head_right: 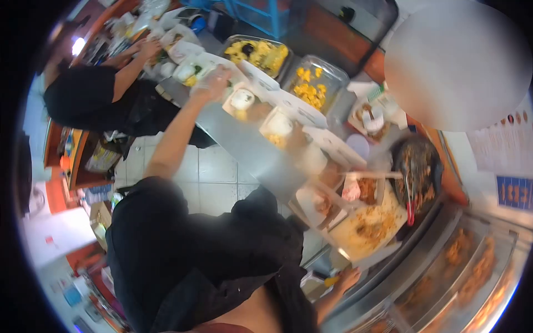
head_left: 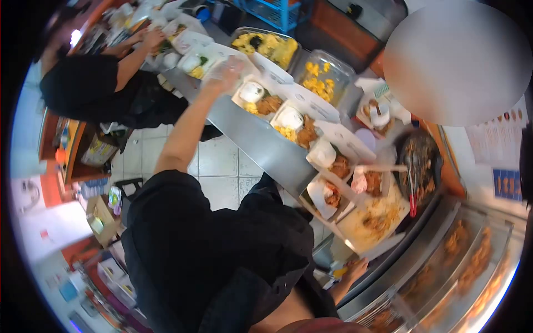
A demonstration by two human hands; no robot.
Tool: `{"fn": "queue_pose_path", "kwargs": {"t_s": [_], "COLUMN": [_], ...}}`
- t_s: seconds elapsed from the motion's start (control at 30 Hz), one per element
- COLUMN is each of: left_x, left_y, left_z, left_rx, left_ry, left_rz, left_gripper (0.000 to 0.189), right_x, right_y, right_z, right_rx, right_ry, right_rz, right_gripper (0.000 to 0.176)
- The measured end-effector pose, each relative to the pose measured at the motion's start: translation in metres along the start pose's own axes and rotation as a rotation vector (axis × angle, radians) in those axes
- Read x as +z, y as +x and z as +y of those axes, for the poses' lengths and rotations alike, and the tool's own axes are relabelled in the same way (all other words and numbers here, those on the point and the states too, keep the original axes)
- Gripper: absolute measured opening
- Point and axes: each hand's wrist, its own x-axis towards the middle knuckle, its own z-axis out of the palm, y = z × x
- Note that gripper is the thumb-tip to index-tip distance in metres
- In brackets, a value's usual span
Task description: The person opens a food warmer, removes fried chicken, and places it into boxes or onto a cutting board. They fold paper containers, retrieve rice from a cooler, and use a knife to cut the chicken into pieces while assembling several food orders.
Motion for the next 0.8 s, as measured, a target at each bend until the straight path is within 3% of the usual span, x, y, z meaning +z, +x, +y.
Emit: {"fn": "queue_pose_path", "kwargs": {"t_s": [0.07,0.1,0.13,0.17,0.2,0.23,0.27,0.3,0.4,0.47,0.5,0.53,0.57,0.6,0.7,0.77,0.8], "left_x": [-0.003,0.052,0.064,0.083,0.104,0.079,0.054,0.079,-0.099,-0.105,-0.113,-0.125,-0.101,-0.093,0.015,0.027,0.037], "left_y": [-0.004,0.009,0.009,0.012,0.019,0.02,0.016,0.042,0.0,-0.01,-0.022,-0.039,-0.043,-0.062,-0.111,-0.146,-0.155], "left_z": [-0.016,-0.054,-0.052,-0.063,-0.075,-0.062,-0.039,-0.087,0.111,0.172,0.238,0.307,0.358,0.421,0.567,0.617,0.639], "left_rx": [0.341,0.361,0.352,0.381,0.36,0.461,-0.008,0.014,0.113,0.446,0.434,0.657,0.977,1.113,1.53,1.583,1.582], "left_ry": [-0.077,-0.124,-0.203,-0.247,-0.339,-0.151,-0.811,-0.359,0.262,-0.031,-0.327,-0.426,-0.609,-0.727,-0.422,-0.054,-0.034], "left_rz": [-0.005,-0.044,-0.055,-0.037,-0.015,-0.081,-0.45,-0.456,-0.513,-0.362,-0.436,-0.399,-0.309,-0.402,-0.386,-0.376,-0.379], "left_gripper": [0.031,0.029,0.033,0.038,0.04,0.04,0.046,0.053,0.056,0.058,0.058,0.057,0.055,0.054,0.053,0.059,0.059], "right_x": [0.003,0.011,-0.008,0.005,0.0,-0.029,-0.004,-0.017,-0.016,-0.029,-0.032,-0.035,-0.033,-0.032,-0.041,-0.052,-0.06], "right_y": [-0.002,-0.009,0.015,-0.008,-0.009,0.033,-0.023,-0.012,-0.045,-0.04,-0.042,-0.045,-0.056,-0.066,-0.076,-0.076,-0.079], "right_z": [0.004,-0.007,0.026,-0.002,0.003,0.075,0.007,0.037,0.036,0.083,0.1,0.111,0.102,0.097,0.108,0.13,0.136], "right_rx": [0.017,0.038,-0.188,-0.052,-0.249,-0.393,-0.113,-0.238,-0.091,-0.122,-0.124,-0.129,-0.01,-0.015,0.068,0.001,0.004], "right_ry": [-0.151,-0.281,-0.5,-0.266,-0.477,-0.56,-0.33,-0.356,-0.324,-0.294,-0.271,-0.249,-0.175,-0.16,-0.04,-0.116,-0.101], "right_rz": [0.037,0.013,0.0,-0.029,-0.027,0.134,0.011,0.039,0.089,0.118,0.13,0.14,0.104,0.101,0.041,0.087,0.077], "right_gripper": [0.029,0.027,0.029,0.031,0.03,0.027,0.025,0.027,0.028,0.029,0.029,0.029,0.029,0.029,0.029,0.028,0.028]}}
